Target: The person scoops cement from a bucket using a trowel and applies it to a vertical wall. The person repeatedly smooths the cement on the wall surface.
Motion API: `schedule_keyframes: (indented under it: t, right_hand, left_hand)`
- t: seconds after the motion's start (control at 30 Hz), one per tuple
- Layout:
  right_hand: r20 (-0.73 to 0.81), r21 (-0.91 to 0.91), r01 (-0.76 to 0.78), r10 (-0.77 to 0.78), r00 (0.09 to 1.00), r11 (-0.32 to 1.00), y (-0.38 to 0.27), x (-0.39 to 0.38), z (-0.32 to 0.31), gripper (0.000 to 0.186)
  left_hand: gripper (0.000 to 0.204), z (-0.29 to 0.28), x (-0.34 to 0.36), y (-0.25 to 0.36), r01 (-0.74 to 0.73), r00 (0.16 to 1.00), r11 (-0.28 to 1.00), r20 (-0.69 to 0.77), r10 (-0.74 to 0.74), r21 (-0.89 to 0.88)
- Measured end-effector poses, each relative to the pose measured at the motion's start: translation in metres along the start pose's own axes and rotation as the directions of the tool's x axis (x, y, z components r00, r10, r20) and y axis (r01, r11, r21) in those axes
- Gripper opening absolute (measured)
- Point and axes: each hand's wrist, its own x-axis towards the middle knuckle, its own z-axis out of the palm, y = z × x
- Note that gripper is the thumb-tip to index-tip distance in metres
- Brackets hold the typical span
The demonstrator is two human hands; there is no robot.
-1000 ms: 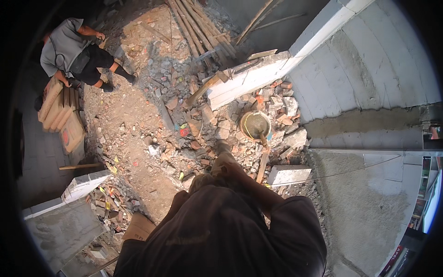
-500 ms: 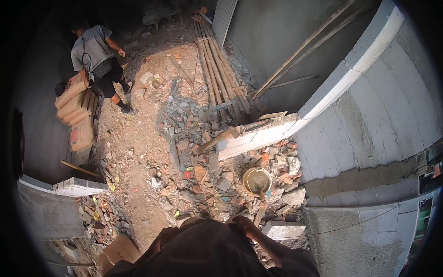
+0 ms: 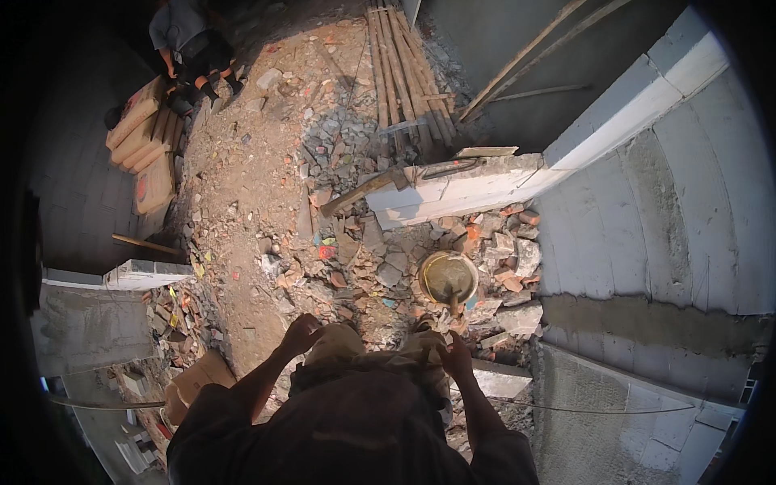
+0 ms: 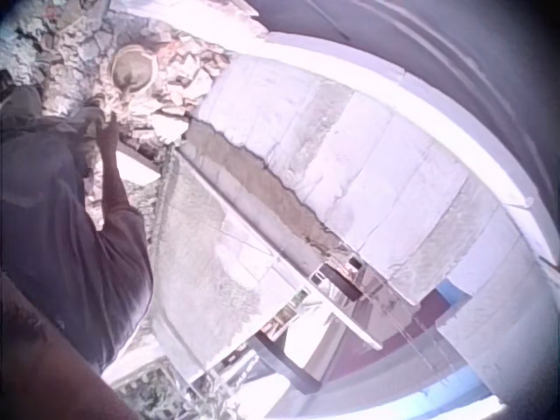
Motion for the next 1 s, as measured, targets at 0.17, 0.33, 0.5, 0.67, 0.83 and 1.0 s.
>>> schedule_keyframes:
  t: [0.17, 0.33, 0.5, 0.67, 0.83, 1.0]
  right_hand:
    - [-0.021, 0.022, -0.051, 0.051, 0.998, 0.998, 0.074, 0.049, -0.019, 0.053]
    - [-0.013, -0.026, -0.084, 0.083, 0.996, 0.996, 0.119, 0.095, -0.009, 0.048]
    - [0.073, -0.056, -0.062, 0.067, 0.995, 0.996, 0.144, 0.158, 0.031, 0.046]
    - [0.111, -0.329, -0.144, 0.189, 0.976, 0.933, 0.184, 0.233, 0.086, 0.047]
    - [0.289, -0.459, -0.171, 0.328, 0.899, 0.872, 0.206, 0.271, 0.128, 0.049]
    - [0.256, -0.547, -0.139, 0.323, 0.911, 0.826, 0.222, 0.295, 0.153, 0.036]
  left_hand:
    - [0.053, 0.033, 0.105, 0.065, -0.279, 0.933, 0.956, -0.21, 0.292, 0.09]
    - [0.074, 0.039, 0.247, 0.141, -0.31, 0.819, 0.879, -0.368, 0.441, 0.363]
    - [0.069, 0.049, 0.371, 0.141, -0.162, 0.739, 0.836, -0.497, 0.454, 0.524]
    - [0.076, 0.072, 0.428, 0.132, 0.019, 0.805, 0.821, -0.496, 0.326, 0.571]
    - [0.073, 0.089, 0.435, 0.128, 0.1, 0.709, 0.741, -0.57, 0.416, 0.664]
    - [0.066, 0.091, 0.452, 0.113, 0.112, 0.447, 0.68, -0.648, 0.617, 0.724]
